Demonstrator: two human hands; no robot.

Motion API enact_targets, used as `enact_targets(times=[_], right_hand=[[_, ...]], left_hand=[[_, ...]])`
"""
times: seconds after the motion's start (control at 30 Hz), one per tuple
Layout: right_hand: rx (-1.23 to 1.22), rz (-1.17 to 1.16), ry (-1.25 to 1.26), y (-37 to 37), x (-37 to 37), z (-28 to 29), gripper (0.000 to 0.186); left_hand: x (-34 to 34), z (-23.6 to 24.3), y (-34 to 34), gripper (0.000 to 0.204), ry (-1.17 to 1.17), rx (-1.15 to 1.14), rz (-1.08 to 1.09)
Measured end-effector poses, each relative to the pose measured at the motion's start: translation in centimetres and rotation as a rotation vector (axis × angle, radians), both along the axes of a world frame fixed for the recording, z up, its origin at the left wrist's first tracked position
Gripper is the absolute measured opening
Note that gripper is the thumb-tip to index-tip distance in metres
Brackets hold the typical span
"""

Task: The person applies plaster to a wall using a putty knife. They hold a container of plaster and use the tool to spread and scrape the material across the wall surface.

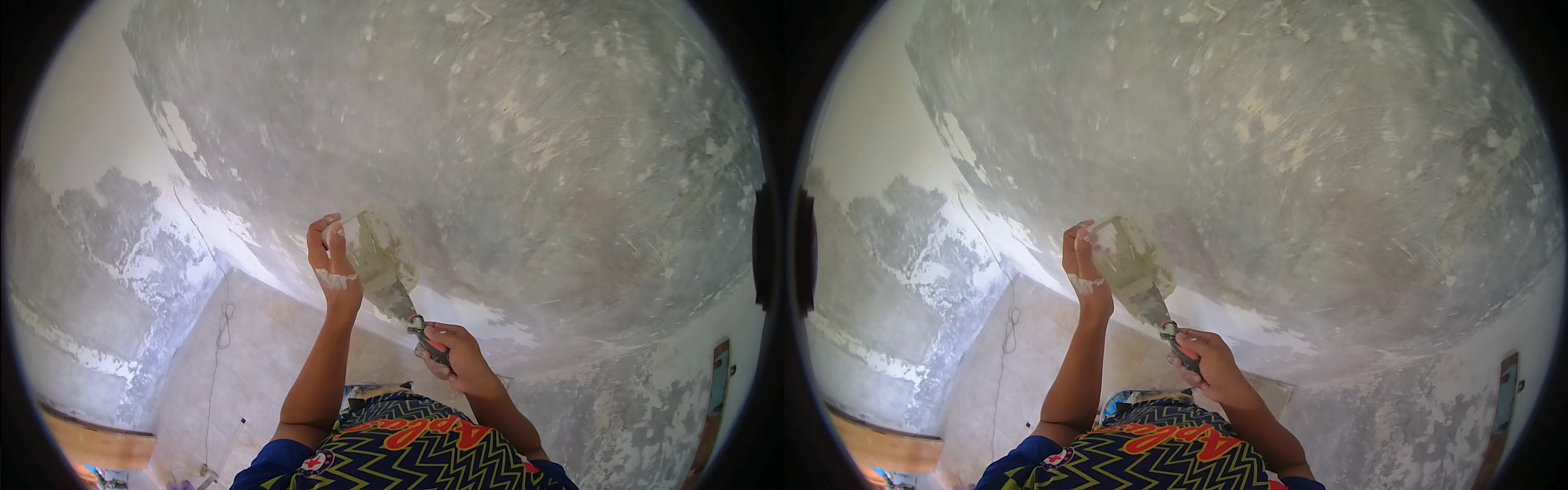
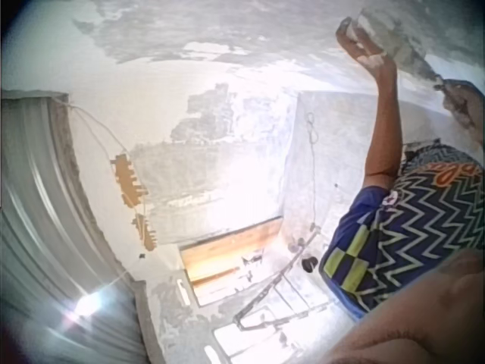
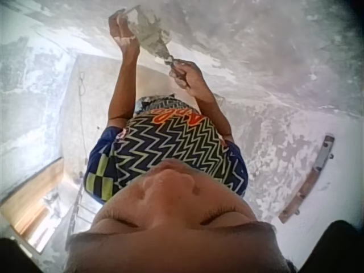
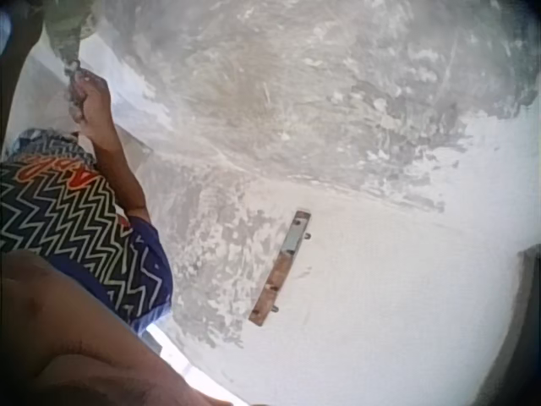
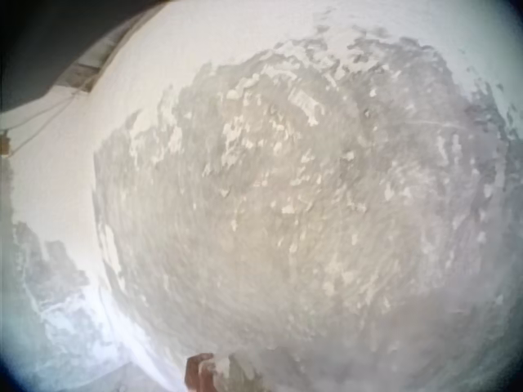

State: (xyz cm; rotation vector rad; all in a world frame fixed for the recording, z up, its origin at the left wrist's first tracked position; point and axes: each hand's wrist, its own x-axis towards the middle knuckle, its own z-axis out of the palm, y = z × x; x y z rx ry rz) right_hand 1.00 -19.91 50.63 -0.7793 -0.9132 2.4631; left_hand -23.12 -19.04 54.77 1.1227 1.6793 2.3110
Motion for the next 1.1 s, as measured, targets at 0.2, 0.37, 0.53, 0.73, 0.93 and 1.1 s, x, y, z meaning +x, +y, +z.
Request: enact_targets(times=[0.2, 0.37, 0.53, 0.73, 0.93, 1.1], right_hand=[[-0.200, -0.026, 0.215, 0.6, 2.3, 1.2, 0.035], [-0.021, -0.133, 0.388, -0.4, 6.2, 5.8, 0.035], [0.382, -0.454, 0.510, -1.4, 9.3, 11.7, 0.041], [0.924, -1.061, 0.357, -1.0, 11.7, 20.8, 0.035], [1.255, -1.342, 0.224, 2.5, 14.4, 27.3, 0.035], [1.616, -1.638, -0.452, 8.3, 16.2, 31.0, 0.046]], left_hand=[[0.5, 3.3, 1.2, 0.037, 0.026, -0.121, -0.178], [1.9, 5.8, 3.0, 0.042, 0.204, -0.273, -0.457], [4.6, 10.9, 4.5, 0.061, 0.236, -0.384, -0.896], [8.0, 23.2, 6.8, 0.097, 0.368, -0.579, -1.075], [10.1, 34.8, 7.9, 0.107, 0.752, -0.683, -1.244], [10.9, 37.9, 12.9, 0.074, 0.845, -0.713, -1.408]])
